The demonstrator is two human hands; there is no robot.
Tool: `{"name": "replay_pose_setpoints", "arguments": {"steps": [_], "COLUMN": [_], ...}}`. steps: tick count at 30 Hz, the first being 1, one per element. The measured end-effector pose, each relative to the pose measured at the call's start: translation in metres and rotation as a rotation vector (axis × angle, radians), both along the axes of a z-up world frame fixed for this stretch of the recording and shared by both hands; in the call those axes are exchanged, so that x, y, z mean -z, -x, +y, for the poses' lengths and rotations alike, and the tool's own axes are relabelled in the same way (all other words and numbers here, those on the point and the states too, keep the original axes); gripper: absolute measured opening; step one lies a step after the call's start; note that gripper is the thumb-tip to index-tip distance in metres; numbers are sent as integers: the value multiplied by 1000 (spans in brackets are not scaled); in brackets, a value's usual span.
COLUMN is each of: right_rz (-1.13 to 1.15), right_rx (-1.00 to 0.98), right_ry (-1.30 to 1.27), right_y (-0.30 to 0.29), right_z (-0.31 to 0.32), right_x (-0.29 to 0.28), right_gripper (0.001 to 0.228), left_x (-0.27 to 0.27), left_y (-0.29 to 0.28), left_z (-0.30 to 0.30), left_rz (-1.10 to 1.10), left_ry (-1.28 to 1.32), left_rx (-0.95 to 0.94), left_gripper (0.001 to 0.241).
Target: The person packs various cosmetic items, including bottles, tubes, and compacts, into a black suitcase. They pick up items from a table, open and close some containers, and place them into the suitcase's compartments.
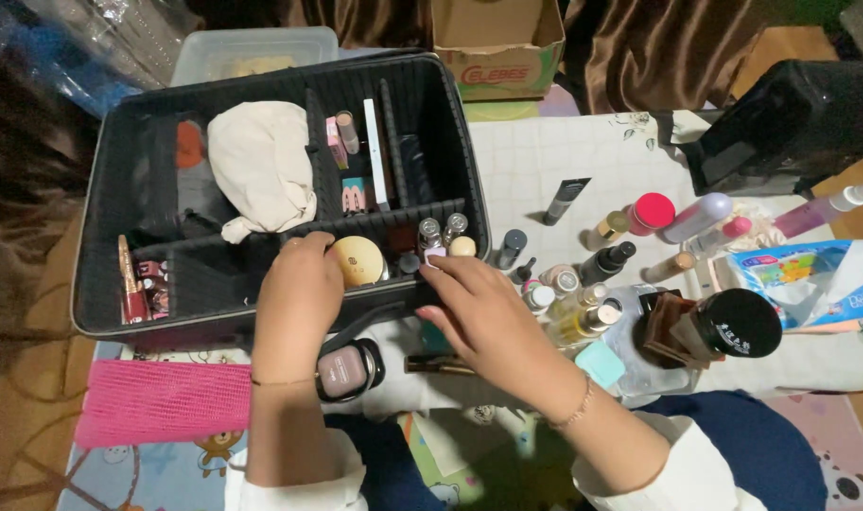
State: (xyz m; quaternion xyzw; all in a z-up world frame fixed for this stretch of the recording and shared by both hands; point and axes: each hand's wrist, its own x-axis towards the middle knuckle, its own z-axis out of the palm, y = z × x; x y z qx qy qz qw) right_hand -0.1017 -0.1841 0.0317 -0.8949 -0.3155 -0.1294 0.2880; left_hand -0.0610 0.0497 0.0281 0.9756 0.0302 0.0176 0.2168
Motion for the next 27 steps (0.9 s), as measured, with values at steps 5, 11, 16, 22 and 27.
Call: {"name": "replay_pose_setpoints", "arguments": {"steps": [5,11,16,22,27], "right_rz": [-57,6,-5,-113,-137], "right_rx": [57,86,148,168,200], "right_ry": [178,206,182,126,112], "right_y": [-16,-22,-24,-25,-24], "right_z": [28,39,43,44,46], "right_x": [10,17,29,40,47], "right_gripper": [44,40,37,39,40], "left_x": [14,9,6,1,9], "left_y": [-12,-25,-42,-49,-50], "left_z": [8,10,12,10,13], "left_rz": [239,413,540,601,586], "left_ry": [58,79,75,57,108], "left_rx": [-55,-33,23,91,86], "left_gripper": [49,62,73,72,75]}}
